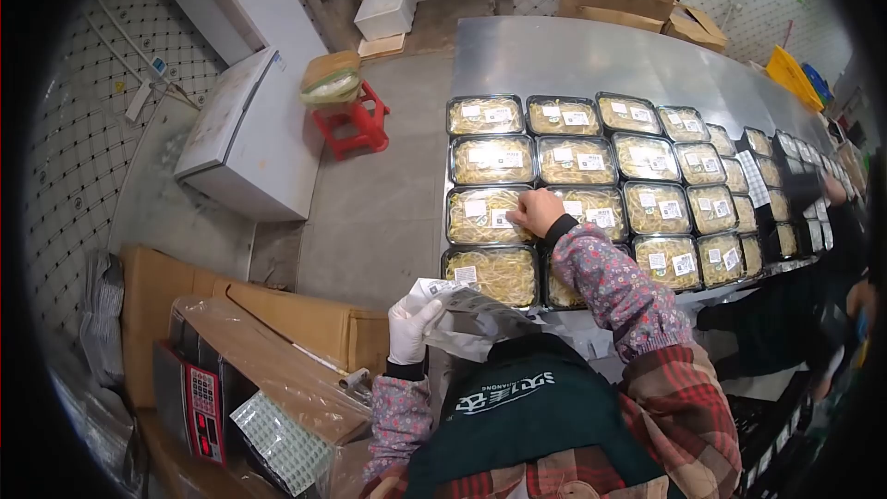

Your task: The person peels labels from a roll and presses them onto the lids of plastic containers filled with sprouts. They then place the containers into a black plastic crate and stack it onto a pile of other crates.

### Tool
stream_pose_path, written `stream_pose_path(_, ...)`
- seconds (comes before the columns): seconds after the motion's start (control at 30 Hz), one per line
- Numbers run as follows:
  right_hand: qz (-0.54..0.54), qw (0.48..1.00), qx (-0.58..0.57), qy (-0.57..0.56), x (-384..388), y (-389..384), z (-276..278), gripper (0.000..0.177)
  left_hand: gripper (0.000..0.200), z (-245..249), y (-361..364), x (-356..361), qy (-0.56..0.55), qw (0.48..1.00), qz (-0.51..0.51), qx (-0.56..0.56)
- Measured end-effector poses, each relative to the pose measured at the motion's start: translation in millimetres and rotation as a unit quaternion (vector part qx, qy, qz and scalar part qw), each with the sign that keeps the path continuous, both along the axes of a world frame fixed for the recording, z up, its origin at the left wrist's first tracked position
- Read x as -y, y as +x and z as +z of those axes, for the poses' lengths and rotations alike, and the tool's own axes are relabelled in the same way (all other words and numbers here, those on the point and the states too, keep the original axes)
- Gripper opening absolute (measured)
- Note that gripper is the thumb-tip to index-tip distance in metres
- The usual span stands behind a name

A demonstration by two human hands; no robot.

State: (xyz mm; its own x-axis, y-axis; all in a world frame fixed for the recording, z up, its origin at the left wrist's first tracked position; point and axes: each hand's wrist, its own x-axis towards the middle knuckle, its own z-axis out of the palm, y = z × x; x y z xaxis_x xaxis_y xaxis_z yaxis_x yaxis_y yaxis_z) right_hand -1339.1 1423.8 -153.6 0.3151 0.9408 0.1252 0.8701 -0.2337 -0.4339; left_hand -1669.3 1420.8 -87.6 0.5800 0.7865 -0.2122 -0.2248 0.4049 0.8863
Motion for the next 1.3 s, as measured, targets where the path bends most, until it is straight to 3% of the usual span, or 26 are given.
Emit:
stream_pose_path(0.03, -0.009, 0.997, 0.081, 0.000, 3, -5, 9, 0.045, 0.013, 4, 4, 2, 0.011, 1.000, 0.011, -0.017)
stream_pose_path(0.1, -0.022, 0.993, 0.103, -0.056, 9, 6, 27, 0.048, 0.012, 9, 6, 7, 0.034, 0.997, 0.036, -0.056)
stream_pose_path(0.17, 0.010, 1.000, -0.003, -0.015, 18, 7, 44, 0.047, 0.009, -3, 5, 8, 0.039, 0.996, 0.037, -0.076)
stream_pose_path(0.2, 0.035, 0.992, -0.116, -0.018, 24, -9, 71, 0.043, 0.009, -3, 9, 10, 0.041, 0.996, 0.034, -0.076)
stream_pose_path(0.23, 0.088, 0.945, -0.313, -0.031, 33, -27, 94, 0.038, 0.008, -3, 11, 12, 0.043, 0.996, 0.026, -0.076)
stream_pose_path(0.3, 0.195, 0.827, -0.524, -0.060, 50, -59, 109, 0.034, 0.014, -8, 12, 12, 0.061, 0.995, -0.022, -0.081)
stream_pose_path(0.4, 0.239, 0.760, -0.579, -0.174, 66, -73, 106, 0.028, 0.023, -11, 18, 14, 0.087, 0.991, -0.088, -0.059)
stream_pose_path(0.5, 0.195, 0.762, -0.605, -0.121, 82, -76, 95, 0.029, 0.034, -11, 18, 12, 0.144, 0.979, -0.134, -0.047)
stream_pose_path(0.57, 0.163, 0.787, -0.587, -0.096, 93, -83, 98, 0.021, 0.044, 11, 28, 24, 0.176, 0.974, -0.133, -0.058)
stream_pose_path(0.6, 0.158, 0.801, -0.570, -0.090, 98, -87, 97, 0.020, 0.037, 18, 32, 31, 0.175, 0.974, -0.130, -0.056)
stream_pose_path(0.73, 0.156, 0.886, -0.431, -0.064, 118, -98, 89, 0.015, 0.018, -27, 33, 45, 0.039, 0.992, -0.101, -0.063)
stream_pose_path(0.8, 0.146, 0.915, -0.373, -0.040, 128, -102, 89, 0.013, 0.017, -52, 24, 49, 0.021, 0.984, -0.125, -0.122)
stream_pose_path(0.9, 0.079, 0.906, -0.408, 0.075, 130, -91, 66, 0.013, 0.019, -62, 14, 61, 0.004, 0.984, -0.122, -0.131)
stream_pose_path(0.97, -0.048, 0.874, -0.476, 0.091, 124, -71, 47, 0.013, 0.020, -63, 3, 66, -0.003, 0.984, -0.118, -0.136)
stream_pose_path(1.13, -0.034, 0.913, -0.406, 0.022, 111, -84, 13, 0.019, 0.014, -66, -24, 75, -0.037, 0.978, -0.177, -0.104)
stream_pose_path(1.3, 0.009, 0.994, -0.104, 0.025, 97, -98, 2, 0.031, 0.013, -60, -22, 84, -0.046, 0.976, -0.172, -0.121)
